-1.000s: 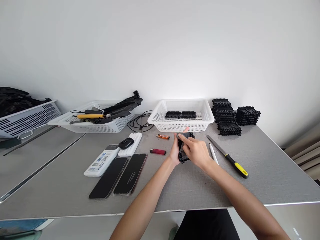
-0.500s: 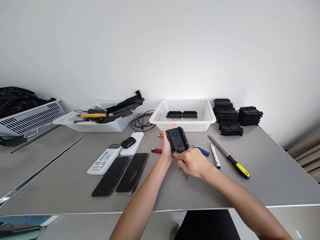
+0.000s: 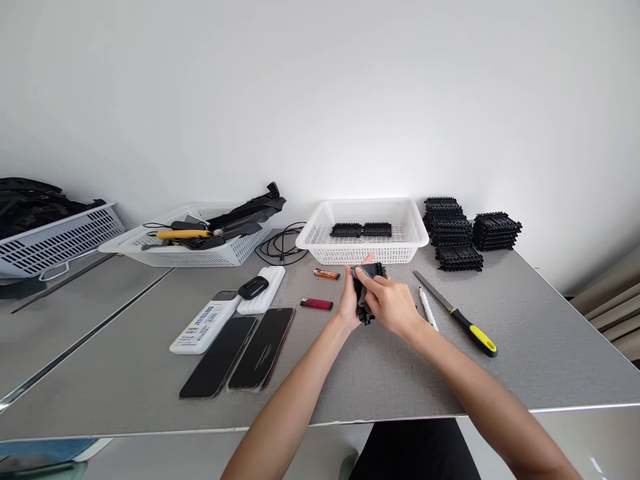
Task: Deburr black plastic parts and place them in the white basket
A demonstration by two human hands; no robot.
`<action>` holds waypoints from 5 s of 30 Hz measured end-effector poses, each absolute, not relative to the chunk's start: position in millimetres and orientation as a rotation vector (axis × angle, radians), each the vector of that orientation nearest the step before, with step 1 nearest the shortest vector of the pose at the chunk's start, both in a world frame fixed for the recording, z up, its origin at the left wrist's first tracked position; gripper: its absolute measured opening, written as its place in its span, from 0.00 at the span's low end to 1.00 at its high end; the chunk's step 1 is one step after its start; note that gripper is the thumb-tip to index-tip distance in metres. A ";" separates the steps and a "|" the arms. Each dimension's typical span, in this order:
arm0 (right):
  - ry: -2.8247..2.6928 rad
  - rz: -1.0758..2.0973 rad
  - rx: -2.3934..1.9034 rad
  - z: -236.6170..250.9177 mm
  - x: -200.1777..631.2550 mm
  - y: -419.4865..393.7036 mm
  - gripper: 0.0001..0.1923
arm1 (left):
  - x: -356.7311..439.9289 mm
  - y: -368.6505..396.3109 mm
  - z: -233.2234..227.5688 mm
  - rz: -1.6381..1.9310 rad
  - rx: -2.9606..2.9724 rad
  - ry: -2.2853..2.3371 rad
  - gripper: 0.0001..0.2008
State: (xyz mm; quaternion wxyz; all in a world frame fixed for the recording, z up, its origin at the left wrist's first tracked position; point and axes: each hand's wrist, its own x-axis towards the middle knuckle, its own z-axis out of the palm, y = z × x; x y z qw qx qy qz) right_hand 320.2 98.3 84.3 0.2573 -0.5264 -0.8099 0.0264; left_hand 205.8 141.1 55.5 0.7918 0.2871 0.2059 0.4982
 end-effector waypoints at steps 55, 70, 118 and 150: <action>-1.431 0.759 -1.086 61.5 350.9 133.9 0.13 | 192.9 146.1 64.3 1.464 0.961 1.067 0.26; -1.554 0.681 -1.108 64.6 347.8 128.9 0.14 | 194.7 144.7 62.5 1.470 1.020 1.093 0.25; -1.450 0.992 -1.232 38.6 336.8 130.9 0.08 | 172.1 163.2 66.7 1.561 0.717 1.077 0.25; -2.316 0.232 -0.912 53.8 340.7 118.4 0.17 | 169.1 169.2 52.5 1.515 0.952 1.066 0.22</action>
